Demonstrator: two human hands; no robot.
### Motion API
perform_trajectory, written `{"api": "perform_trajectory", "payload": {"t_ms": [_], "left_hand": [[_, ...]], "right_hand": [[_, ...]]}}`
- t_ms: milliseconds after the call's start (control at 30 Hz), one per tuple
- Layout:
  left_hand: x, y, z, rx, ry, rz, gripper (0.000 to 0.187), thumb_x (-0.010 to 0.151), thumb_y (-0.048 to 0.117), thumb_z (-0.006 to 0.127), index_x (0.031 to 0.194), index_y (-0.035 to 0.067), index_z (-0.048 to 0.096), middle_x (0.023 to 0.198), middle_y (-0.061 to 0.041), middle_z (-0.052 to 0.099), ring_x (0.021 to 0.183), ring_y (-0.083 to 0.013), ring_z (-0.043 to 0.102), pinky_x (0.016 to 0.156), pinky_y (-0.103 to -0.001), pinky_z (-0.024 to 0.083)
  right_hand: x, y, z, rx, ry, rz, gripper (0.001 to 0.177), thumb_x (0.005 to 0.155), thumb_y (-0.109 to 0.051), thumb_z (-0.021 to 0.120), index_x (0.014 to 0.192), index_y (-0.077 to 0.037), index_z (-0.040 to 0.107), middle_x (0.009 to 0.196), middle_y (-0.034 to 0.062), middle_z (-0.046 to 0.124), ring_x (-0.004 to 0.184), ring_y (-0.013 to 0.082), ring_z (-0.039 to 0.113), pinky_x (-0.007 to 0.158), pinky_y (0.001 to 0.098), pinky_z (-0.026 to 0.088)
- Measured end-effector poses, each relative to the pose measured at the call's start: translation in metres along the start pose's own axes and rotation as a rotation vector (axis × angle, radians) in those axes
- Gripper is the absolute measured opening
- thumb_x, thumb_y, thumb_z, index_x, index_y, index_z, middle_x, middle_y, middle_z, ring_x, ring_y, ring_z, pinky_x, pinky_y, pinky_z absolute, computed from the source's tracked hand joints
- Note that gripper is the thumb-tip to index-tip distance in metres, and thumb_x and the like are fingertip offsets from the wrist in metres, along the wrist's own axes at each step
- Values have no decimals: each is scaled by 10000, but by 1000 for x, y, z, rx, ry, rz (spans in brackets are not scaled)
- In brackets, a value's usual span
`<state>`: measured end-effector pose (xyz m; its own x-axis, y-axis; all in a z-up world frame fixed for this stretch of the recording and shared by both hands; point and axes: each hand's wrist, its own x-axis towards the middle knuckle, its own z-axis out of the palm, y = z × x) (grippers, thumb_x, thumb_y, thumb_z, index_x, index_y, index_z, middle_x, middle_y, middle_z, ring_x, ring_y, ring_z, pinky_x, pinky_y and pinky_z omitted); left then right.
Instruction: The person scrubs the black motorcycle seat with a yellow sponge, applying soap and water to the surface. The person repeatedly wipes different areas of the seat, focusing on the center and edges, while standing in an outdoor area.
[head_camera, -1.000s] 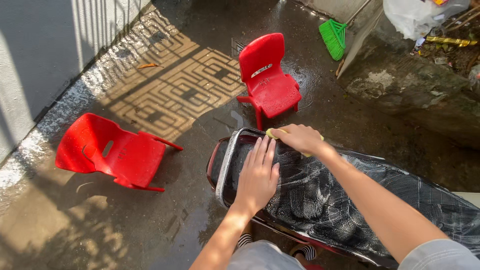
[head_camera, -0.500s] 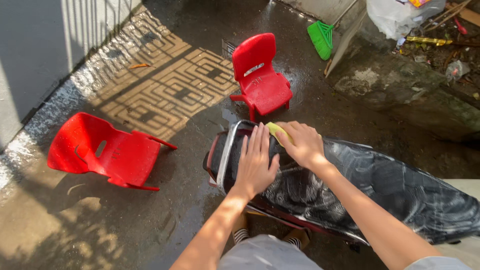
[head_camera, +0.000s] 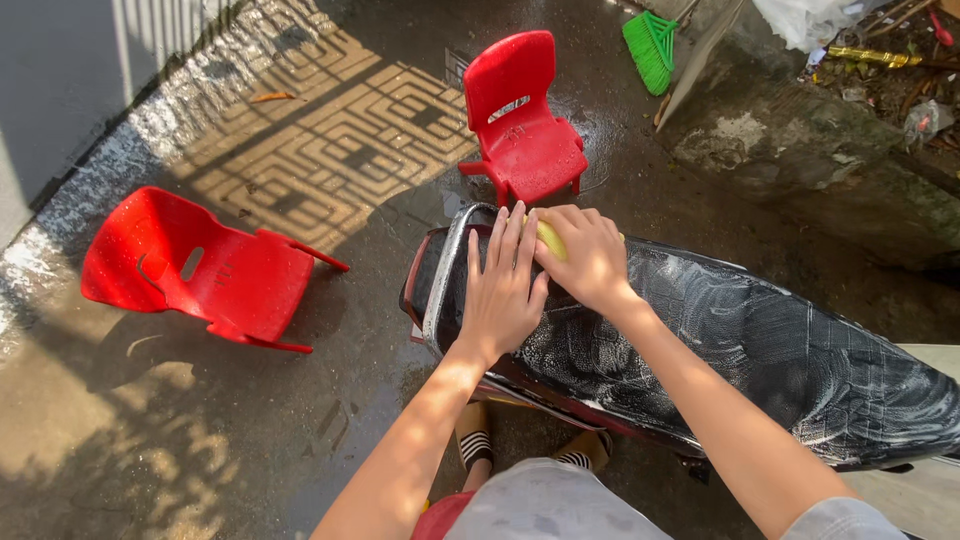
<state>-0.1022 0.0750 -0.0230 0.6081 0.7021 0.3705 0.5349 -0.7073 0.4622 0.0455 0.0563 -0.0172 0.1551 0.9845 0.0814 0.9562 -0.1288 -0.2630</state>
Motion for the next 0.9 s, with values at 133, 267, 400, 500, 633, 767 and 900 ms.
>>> {"api": "perform_trajectory", "payload": {"t_ms": [133, 267, 400, 500, 633, 767, 900], "left_hand": [[0, -2, 1, -26, 3, 36, 591, 848, 258, 407, 1403, 123, 257, 1465, -101, 201, 1370, -285, 181, 1056, -593, 138], [2, -3, 1, -43, -20, 60, 557, 834, 203, 373, 1381, 131, 297, 1462, -86, 218, 1376, -283, 163, 1063, -604, 88], [-1, 4, -15, -86, -98, 15, 517, 837, 207, 248, 1338, 152, 366, 1448, -41, 261, 1382, -247, 129, 1073, -587, 38], [-4, 0, -14, -156, -51, 109, 550, 775, 174, 288, 1309, 189, 419, 1406, -37, 341, 1372, -250, 198, 1071, -590, 30], [-2, -2, -10, -154, -31, 82, 514, 827, 209, 249, 1307, 164, 427, 1409, -53, 348, 1369, -259, 196, 1070, -590, 17], [-3, -4, -4, -105, -31, 49, 532, 922, 329, 135, 1374, 115, 315, 1445, -68, 287, 1376, -252, 163, 1065, -582, -16], [-4, 0, -10, -33, -58, 56, 620, 935, 419, 39, 1357, 68, 326, 1432, -93, 302, 1367, -253, 188, 1068, -581, 1]], "right_hand": [[-23, -13, -8, -8, 155, -18, 361, 800, -341, 547, 1138, -215, 561, 1166, -42, 502, 975, 197, 476, 823, 334, 381], [-29, -21, -21, -66, 218, -100, 377, 854, -344, 471, 1180, -174, 554, 1204, 19, 496, 931, 220, 484, 779, 341, 393], [-51, -45, -50, -154, 88, -128, 419, 909, -349, 398, 1186, -76, 553, 1258, 155, 473, 928, 277, 523, 734, 363, 457], [-81, -34, -33, -141, -31, -107, 502, 896, -393, 343, 1353, -187, 369, 1387, 131, 305, 1123, 324, 428, 904, 429, 385], [-54, -20, -20, -194, 69, -178, 493, 944, -435, 225, 1356, -207, 370, 1409, 114, 311, 1214, 316, 363, 1029, 492, 235], [-30, -16, -7, -64, 215, -139, 443, 961, -408, 286, 1272, -166, 489, 1339, 95, 417, 1191, 338, 405, 945, 480, 334], [-66, -34, -14, 10, 202, -92, 406, 931, -311, 384, 1309, -177, 445, 1375, 118, 362, 1237, 372, 344, 950, 496, 343]]}}
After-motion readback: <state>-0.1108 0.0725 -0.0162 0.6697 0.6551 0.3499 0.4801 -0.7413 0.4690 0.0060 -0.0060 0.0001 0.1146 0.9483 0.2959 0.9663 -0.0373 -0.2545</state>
